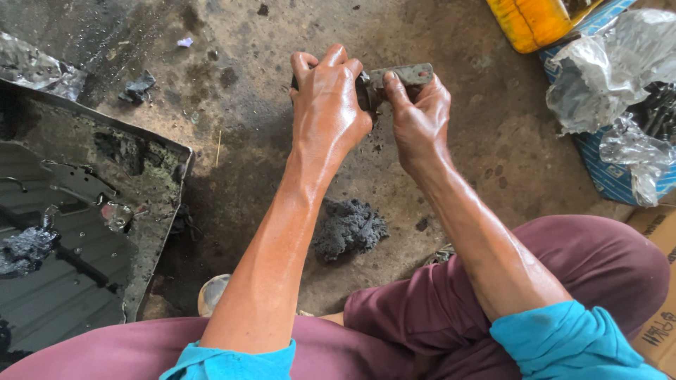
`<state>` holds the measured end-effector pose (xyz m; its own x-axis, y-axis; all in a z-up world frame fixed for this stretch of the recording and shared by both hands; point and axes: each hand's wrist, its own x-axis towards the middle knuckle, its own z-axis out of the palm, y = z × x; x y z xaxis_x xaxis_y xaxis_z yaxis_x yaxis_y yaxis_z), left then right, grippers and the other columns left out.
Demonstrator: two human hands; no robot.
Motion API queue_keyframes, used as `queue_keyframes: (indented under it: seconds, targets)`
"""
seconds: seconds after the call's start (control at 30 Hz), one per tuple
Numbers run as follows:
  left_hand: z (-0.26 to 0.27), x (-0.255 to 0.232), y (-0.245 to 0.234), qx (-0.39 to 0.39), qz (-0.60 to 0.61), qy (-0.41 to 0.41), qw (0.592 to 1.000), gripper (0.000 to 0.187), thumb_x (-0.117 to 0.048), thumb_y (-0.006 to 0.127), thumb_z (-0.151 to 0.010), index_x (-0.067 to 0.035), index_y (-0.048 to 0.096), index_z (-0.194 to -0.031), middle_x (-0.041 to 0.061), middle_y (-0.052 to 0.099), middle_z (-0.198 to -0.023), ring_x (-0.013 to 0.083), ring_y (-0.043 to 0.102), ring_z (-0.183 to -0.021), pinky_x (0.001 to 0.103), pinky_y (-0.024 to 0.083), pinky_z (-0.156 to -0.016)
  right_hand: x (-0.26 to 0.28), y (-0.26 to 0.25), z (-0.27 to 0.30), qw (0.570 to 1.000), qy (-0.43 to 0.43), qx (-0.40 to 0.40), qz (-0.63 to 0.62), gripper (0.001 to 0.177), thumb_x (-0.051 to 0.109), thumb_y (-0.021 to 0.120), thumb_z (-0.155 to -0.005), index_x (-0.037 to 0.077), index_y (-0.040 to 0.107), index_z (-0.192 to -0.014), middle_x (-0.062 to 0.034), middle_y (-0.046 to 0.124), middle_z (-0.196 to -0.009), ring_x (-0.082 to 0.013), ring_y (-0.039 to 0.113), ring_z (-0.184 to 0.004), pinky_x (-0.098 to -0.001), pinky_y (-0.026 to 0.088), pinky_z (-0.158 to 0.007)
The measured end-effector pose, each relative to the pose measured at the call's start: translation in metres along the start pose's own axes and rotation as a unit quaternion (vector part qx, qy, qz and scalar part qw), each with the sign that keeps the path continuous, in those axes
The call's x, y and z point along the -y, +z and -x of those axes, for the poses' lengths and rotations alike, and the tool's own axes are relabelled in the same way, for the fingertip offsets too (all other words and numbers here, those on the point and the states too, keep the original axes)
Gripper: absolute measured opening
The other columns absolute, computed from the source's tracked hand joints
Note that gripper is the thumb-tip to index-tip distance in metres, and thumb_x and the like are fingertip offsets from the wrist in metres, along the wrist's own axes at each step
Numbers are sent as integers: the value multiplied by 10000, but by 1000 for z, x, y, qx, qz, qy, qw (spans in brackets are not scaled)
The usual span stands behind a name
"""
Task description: The person sits on the floor and uses a small metal file to scrape and clean a cylindrical mechanical component, likely a stator or rotor. They repeatedly rub the file against the edges and surfaces of the part to remove grime and debris, occasionally rotating the object to access different areas.
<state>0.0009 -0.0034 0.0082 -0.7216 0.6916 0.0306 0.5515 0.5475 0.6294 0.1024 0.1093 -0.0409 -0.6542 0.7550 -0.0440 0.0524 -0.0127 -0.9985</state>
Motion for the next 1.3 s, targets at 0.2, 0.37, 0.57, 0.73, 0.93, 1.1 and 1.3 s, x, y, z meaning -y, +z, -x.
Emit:
queue_keyframes:
  seconds: [0.2,0.37,0.57,0.73,0.93,1.1,1.3]
  targets:
    - [2,0,4,-23,-1,14,1000,349,-1,790,-659,-40,749,-1004,45,632,-1142,387,447,-1124,616,557,-795,22,5,-2,999,-10,29,26,102,95,688,-1019,32,635,-960,-49,718,-895,-107,630,-776,-285,553,-716]
    - [2,4,6,-26,11,11,1000,398,34,756,-690,-35,744,-1082,43,636,-1208,367,454,-1146,565,575,-795,32,22,10,985,64,23,157,101,149,668,-984,55,632,-983,-46,713,-888,-122,646,-741,-302,571,-643]
    - [1,1,0,4,-2,-5,1000,389,-62,828,-679,-32,743,-1057,55,633,-1192,377,447,-1144,550,565,-817,12,11,2,998,27,-37,-35,117,114,698,-987,28,618,-985,-39,691,-911,-114,620,-808,-296,540,-728]
    - [-2,4,6,-8,2,3,1000,464,-12,814,-630,-28,739,-1088,55,626,-1204,366,443,-1151,520,583,-769,12,9,-2,999,26,-38,19,99,99,700,-977,34,631,-947,-26,679,-881,-96,591,-789,-281,511,-699]
    - [-2,3,7,-7,3,4,1000,426,-6,788,-675,-35,734,-1097,54,627,-1183,375,441,-1165,544,575,-785,18,8,-5,999,26,-5,32,107,108,685,-990,14,641,-963,-47,696,-890,-115,629,-790,-302,549,-710]
    - [-1,-3,-1,10,17,-15,1000,420,-6,784,-654,-31,730,-1069,58,622,-1189,374,436,-1156,584,544,-816,24,14,-7,992,63,-19,104,93,122,681,-956,33,652,-956,-47,709,-868,-122,646,-736,-305,562,-653]
    - [-1,1,4,-10,21,-3,1000,457,13,780,-656,-19,731,-1110,72,623,-1249,383,440,-1167,566,566,-836,23,12,-4,987,79,8,140,144,103,704,-998,-10,636,-941,-91,662,-830,-147,574,-702,-334,486,-610]
